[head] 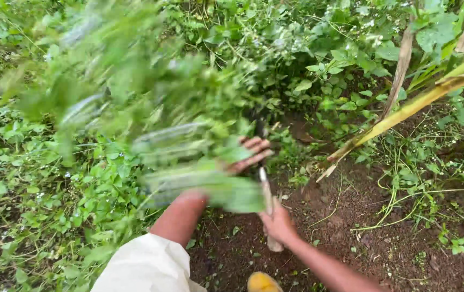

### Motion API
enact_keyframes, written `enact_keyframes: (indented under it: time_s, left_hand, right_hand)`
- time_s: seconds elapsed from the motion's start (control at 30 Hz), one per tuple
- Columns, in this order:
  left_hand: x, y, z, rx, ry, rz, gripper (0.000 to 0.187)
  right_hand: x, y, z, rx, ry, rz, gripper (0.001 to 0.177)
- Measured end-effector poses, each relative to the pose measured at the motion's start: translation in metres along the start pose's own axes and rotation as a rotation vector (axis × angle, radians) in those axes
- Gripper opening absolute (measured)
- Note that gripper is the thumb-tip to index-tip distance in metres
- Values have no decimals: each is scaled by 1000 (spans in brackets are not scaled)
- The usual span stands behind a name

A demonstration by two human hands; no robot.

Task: The person uses a sickle to cut and clear dense green weeds and grass in a garden area. They gather the vegetation with one hand while swinging the sickle with the other to sever the stems near the ground, then move to adjacent patches to continue clearing.

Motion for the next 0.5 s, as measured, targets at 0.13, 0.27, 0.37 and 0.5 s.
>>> enact_keyframes:
  time_s: [0.13, 0.27, 0.37, 0.5]
  left_hand:
    - [2, 20, 6, 538, -327, -2140, 123]
    - [30, 55, 14, 537, -625, -2310, 84]
    - [39, 67, 18, 676, -644, -2464, 61]
    - [28, 55, 13, 714, -635, -2511, 48]
  right_hand:
    - [-19, 28, 2, 229, 3, 160, 40]
    - [-15, 22, -29, 122, -72, 140, 51]
    - [-3, 34, -33, 59, -6, 279, 48]
    - [47, 2, -48, -25, 191, 522, 27]
Point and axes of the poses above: each hand's wrist, its own z-axis towards the middle knuckle, its own x-axis out of the back of the hand, y = z × x, the point moved 4 cm from there along z, towards the middle knuckle, and after that the axes turned 6 degrees about y, right-handed, at the moved point
